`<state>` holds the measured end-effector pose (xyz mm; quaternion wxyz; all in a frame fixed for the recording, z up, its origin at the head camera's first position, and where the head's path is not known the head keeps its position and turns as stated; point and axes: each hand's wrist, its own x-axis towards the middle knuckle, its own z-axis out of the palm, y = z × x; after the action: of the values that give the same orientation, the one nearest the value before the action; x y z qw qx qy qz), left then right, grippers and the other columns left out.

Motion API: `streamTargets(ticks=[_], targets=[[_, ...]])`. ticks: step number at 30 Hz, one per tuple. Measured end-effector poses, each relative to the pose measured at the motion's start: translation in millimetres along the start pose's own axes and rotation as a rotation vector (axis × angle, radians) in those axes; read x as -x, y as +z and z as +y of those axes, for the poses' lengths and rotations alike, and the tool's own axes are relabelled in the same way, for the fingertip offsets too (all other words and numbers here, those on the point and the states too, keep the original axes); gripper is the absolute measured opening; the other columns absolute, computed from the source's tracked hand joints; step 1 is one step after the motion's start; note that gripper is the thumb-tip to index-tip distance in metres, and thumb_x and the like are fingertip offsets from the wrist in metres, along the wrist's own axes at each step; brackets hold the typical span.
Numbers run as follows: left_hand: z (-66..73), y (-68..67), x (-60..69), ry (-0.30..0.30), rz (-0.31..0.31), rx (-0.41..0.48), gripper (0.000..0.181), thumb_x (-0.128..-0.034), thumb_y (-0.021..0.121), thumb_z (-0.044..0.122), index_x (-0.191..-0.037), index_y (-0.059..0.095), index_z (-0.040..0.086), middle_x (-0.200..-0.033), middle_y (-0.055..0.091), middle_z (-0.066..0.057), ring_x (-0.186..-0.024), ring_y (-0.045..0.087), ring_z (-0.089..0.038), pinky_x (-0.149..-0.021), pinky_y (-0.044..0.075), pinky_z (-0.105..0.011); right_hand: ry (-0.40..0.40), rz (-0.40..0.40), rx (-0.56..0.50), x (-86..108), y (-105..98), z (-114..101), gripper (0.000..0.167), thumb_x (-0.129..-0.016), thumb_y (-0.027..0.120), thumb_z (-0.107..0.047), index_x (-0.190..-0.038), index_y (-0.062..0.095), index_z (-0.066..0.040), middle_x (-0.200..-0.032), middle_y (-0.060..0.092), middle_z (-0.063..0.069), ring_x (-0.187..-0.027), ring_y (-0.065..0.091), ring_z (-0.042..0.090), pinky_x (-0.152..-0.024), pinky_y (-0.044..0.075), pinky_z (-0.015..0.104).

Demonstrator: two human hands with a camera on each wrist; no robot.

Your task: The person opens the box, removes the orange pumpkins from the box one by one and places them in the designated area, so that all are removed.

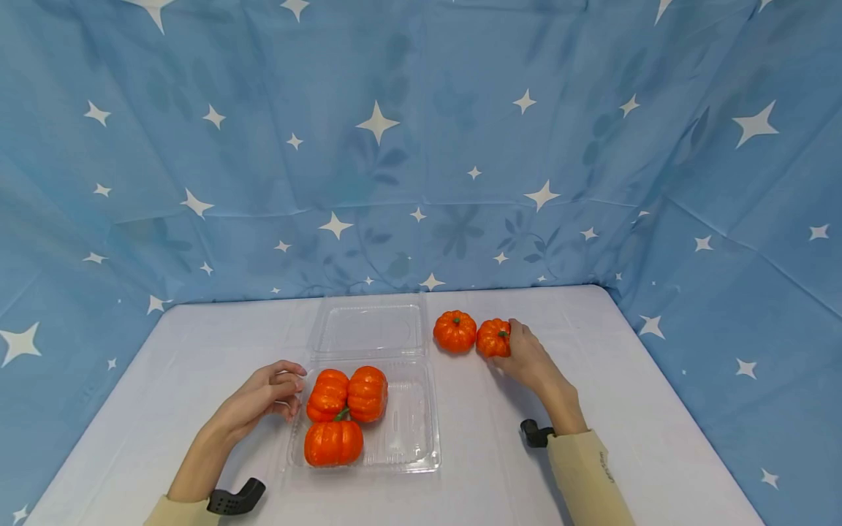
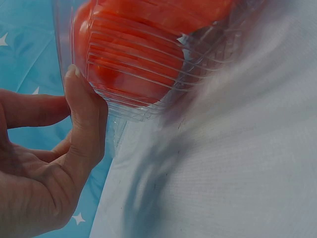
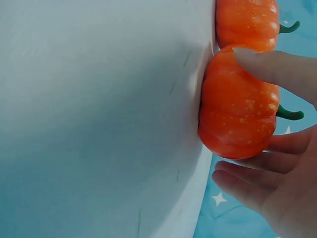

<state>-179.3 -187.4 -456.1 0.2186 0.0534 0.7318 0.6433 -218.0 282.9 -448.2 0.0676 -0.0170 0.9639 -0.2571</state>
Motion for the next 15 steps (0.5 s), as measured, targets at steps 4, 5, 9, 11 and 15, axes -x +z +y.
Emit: streamTargets(ticks=[4,5,9,11,15], targets=[[0.0,0.7,0.3,-0.003,0.004,-0.002,0.038,-0.1008,0.05,0.004,-0.133,0.039,-0.014,-0.085,0.06,-0.01,-0.063,0.059,-0.016,-0.058,0.057,-0.029,-0.028,0.018,0.018,2.3,-1.8,0.9,0.095,-0.091,0.078,-0.028,-0.152,0.022,0.018,-0.151,0.034,0.043,-0.137,0.039,0.058,-0.113,0.035,0.068],[0.0,0.8,0.3,-0.004,0.005,-0.004,0.038,-0.1008,0.05,0.004,-0.133,0.039,-0.014,-0.085,0.06,-0.009,-0.063,0.059,-0.016,-0.058,0.057,-0.029,-0.038,0.027,0.02,2.9,-2.4,0.6,0.095,-0.091,0.078,-0.028,-0.152,0.022,0.018,-0.151,0.035,0.043,-0.137,0.04,0.058,-0.112,0.036,0.068],[0.1,0.9,0.5,-0.005,0.008,-0.009,0.039,-0.1007,0.05,0.004,-0.133,0.039,-0.014,-0.085,0.06,-0.009,-0.063,0.059,-0.016,-0.058,0.057,-0.028,-0.07,0.067,0.026,5.0,-4.9,-2.0,0.092,-0.091,0.078,-0.031,-0.152,0.026,0.015,-0.15,0.038,0.042,-0.135,0.042,0.057,-0.111,0.037,0.069],[0.1,0.9,0.5,-0.004,0.007,-0.009,0.039,-0.1006,0.05,0.004,-0.133,0.039,-0.014,-0.085,0.06,-0.009,-0.063,0.059,-0.016,-0.058,0.057,-0.028,-0.085,0.088,0.037,6.1,-6.2,-3.5,0.091,-0.091,0.077,-0.033,-0.152,0.028,0.014,-0.149,0.039,0.041,-0.135,0.043,0.056,-0.11,0.038,0.069],[0.2,0.9,0.4,-0.004,0.006,-0.007,0.039,-0.1005,0.05,0.004,-0.133,0.039,-0.014,-0.085,0.059,-0.008,-0.063,0.059,-0.016,-0.057,0.057,-0.028,-0.114,0.134,0.051,8.8,-8.5,-6.1,0.088,-0.091,0.077,-0.031,-0.151,0.032,0.013,-0.147,0.042,0.04,-0.133,0.045,0.055,-0.108,0.04,0.069]])
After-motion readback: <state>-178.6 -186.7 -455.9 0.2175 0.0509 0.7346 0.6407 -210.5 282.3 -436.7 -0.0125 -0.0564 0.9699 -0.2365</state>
